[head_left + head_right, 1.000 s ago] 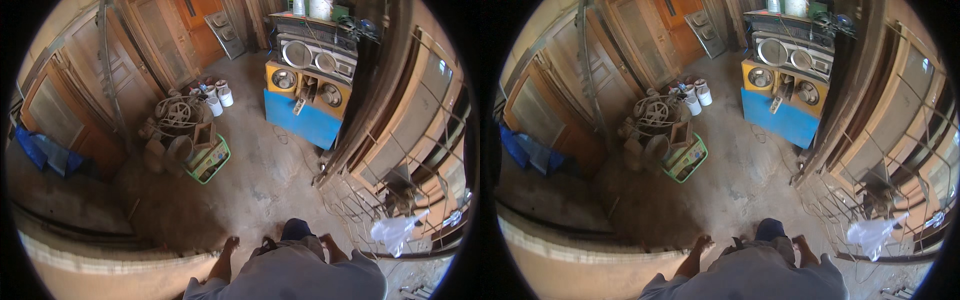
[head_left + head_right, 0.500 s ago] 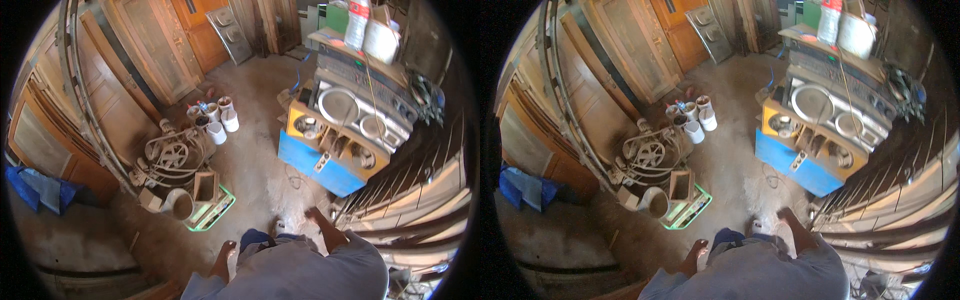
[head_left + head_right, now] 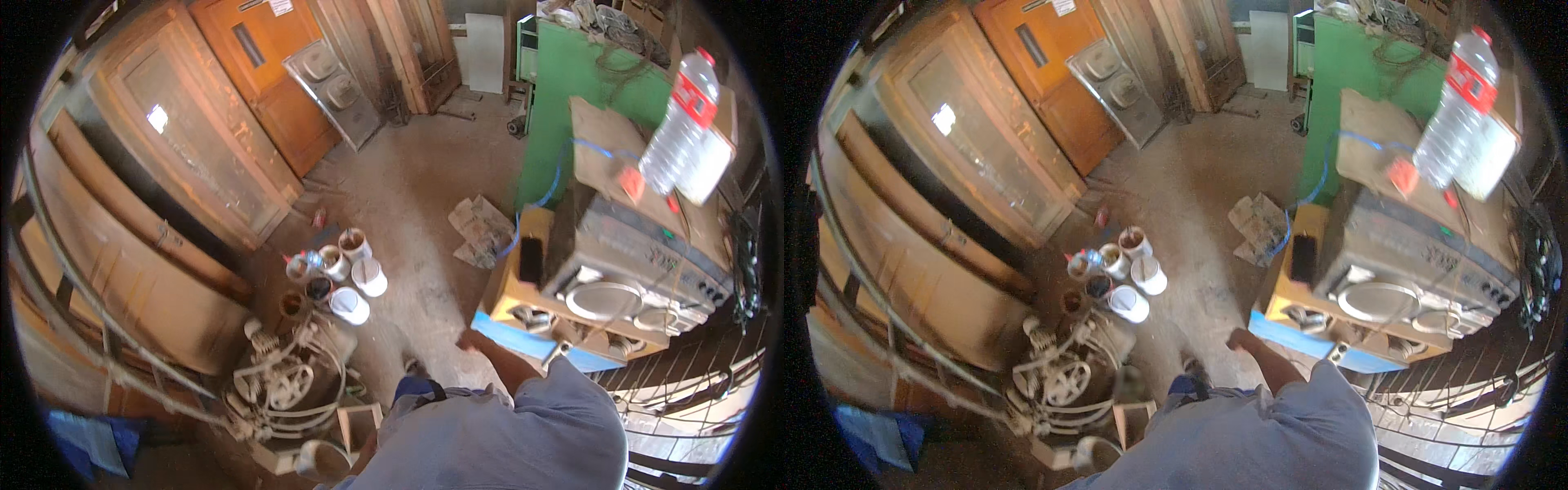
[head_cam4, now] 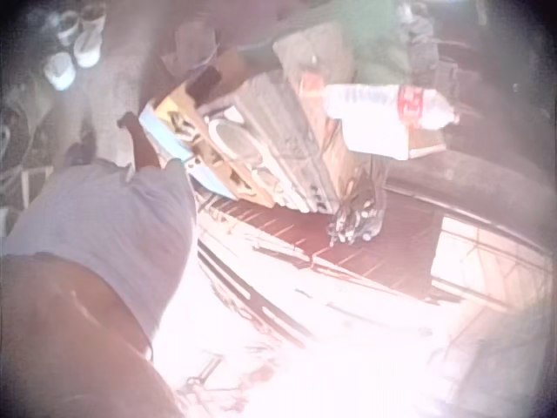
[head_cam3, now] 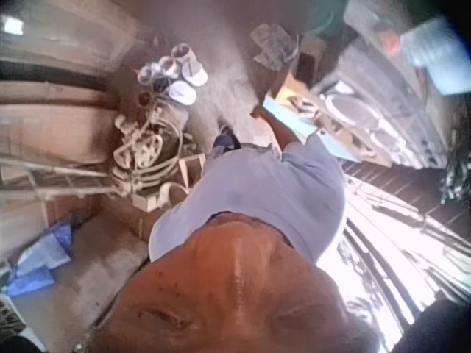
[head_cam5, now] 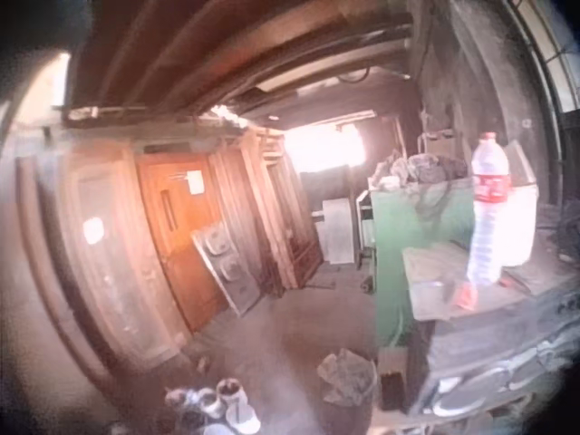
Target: The person removes a nail from a wood plank using pliers. They then walk to a cabinet, retrieve a jigsaw from a drawer, and use the tool to cut along a marked line on the plank.
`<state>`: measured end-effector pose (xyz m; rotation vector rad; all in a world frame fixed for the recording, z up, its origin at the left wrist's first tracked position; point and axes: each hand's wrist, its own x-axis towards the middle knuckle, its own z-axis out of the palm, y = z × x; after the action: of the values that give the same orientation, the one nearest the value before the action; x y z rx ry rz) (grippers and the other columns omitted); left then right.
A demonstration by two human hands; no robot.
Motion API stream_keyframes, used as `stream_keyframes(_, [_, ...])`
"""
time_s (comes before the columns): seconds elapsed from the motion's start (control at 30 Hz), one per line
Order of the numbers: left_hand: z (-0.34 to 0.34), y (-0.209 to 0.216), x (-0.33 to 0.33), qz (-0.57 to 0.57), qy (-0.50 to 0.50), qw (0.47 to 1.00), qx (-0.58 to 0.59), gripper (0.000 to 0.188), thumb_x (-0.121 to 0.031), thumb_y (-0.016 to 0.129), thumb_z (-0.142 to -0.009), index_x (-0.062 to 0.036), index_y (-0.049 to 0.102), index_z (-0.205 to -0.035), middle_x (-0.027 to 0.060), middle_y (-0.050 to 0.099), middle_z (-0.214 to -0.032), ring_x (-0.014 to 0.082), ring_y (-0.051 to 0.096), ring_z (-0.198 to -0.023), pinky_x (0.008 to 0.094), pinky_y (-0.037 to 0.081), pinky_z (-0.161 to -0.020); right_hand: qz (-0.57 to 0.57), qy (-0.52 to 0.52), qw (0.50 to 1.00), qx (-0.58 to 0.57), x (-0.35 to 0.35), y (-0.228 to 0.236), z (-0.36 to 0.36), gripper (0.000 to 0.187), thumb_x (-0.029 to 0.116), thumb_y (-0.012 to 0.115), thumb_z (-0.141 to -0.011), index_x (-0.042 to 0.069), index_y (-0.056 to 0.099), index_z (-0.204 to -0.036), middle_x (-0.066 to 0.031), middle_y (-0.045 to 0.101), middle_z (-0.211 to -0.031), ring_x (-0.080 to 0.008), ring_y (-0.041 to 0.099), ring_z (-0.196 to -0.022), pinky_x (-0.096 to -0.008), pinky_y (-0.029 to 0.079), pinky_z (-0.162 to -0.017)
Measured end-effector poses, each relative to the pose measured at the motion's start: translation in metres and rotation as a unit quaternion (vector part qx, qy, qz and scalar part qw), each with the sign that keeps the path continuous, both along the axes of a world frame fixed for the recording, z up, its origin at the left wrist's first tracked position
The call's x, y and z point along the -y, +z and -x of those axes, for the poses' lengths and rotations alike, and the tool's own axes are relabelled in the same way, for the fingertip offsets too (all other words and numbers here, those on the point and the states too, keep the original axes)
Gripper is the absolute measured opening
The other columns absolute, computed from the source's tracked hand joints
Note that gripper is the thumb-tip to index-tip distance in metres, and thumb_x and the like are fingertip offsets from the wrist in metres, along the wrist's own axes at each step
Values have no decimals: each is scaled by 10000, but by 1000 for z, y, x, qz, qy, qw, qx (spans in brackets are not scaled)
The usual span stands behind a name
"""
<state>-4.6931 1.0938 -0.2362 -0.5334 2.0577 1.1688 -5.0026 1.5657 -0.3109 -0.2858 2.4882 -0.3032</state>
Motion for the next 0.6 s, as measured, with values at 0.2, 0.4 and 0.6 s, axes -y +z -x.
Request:
stream_keyframes(0.2, [266,73,162,43,127,990,-35,286,-264,601,-965,-54,582,-1158,107,638,-1026,223,649,-823,350,529,-652,60,108,992,6,123,36,17,357,303,523,-877,36,746,-956,-225,704,-994,-387,691,-923,-476,537,-811])
stream_keyframes(0.4, [510,87,153,-156,213,961,-86,355,-251,643,-935,-81,560,-1235,93,656,-1050,223,653,-830,335,520,-614,51,28,995,77,138,-7,128,331,308,566,-879,41,751,-943,-206,707,-1039,-341,691,-980,-486,531,-845])
stream_keyframes(0.6, [634,55,121,-225,231,942,89,447,-389,615,-927,-22,593,-1182,121,675,-996,240,671,-747,372,522,-545,8,-1,998,67,83,-58,427,326,373,703,-721,79,766,-849,-185,721,-942,-318,692,-835,-460,520,-732])
